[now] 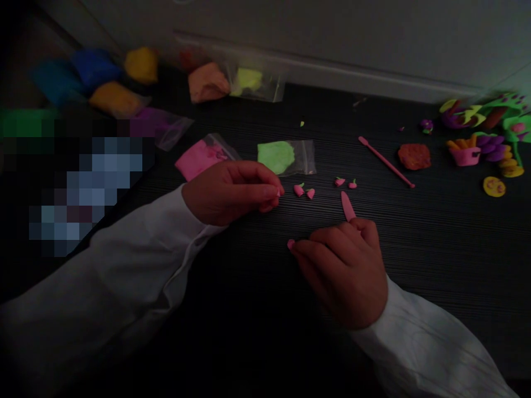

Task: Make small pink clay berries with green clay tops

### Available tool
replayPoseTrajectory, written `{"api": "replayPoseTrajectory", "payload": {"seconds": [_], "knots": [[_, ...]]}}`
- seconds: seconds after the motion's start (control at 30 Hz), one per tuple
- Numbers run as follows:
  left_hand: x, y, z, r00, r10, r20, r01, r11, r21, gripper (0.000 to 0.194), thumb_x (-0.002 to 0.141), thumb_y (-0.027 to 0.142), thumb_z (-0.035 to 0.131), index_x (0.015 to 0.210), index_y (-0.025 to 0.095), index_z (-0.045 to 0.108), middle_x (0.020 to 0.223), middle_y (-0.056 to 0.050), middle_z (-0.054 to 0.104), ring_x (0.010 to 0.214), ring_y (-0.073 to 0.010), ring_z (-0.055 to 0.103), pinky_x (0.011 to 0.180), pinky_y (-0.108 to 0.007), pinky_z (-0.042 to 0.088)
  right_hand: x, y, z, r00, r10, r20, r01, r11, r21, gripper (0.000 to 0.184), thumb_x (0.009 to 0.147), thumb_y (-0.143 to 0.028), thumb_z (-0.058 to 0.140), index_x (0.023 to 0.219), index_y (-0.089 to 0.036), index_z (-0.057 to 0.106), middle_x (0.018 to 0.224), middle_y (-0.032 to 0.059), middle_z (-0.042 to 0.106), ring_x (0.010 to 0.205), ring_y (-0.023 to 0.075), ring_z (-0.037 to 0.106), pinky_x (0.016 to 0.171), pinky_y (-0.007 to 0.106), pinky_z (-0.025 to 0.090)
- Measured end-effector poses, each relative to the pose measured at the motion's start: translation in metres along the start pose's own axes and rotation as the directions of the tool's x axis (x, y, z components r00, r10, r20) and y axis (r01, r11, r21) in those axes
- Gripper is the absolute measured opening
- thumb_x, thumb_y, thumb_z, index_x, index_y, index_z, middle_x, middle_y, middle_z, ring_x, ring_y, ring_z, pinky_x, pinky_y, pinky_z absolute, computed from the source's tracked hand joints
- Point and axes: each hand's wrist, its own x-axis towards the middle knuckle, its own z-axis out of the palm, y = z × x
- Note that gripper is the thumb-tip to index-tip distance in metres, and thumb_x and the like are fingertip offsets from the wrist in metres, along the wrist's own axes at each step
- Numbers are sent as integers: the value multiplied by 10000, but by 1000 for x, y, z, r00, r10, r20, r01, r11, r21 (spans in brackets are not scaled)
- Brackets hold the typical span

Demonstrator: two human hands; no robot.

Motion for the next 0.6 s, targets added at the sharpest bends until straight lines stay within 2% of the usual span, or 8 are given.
{"api": "replayPoseTrajectory", "payload": {"seconds": [0.23,0.43,0.6], "knots": [[0,0,0,1000,-2,-5,2,1000,-4,57,654,181,568,688,135,571,594,32,561,519,-34,479,504,-178,377,-2,0,-4,998,-50,40,52,996,-68,282,688,-251,602,969,-235,604,690,16,597,633,156,482,676,393,318],[0,-2,0,1000,14,1,-14,1000,-24,46,654,178,571,685,145,578,595,38,560,522,-35,480,504,-178,374,-2,-3,-2,993,-50,110,69,983,-168,276,705,-309,568,977,-270,605,728,15,611,652,190,490,656,409,304],[0,-2,0,1000,4,-1,-4,1000,-30,47,651,184,576,683,149,582,599,38,559,530,-37,482,507,-180,374,-2,-3,0,992,-29,123,48,987,-151,262,709,-295,559,965,-262,609,741,23,601,667,188,479,666,410,308]]}}
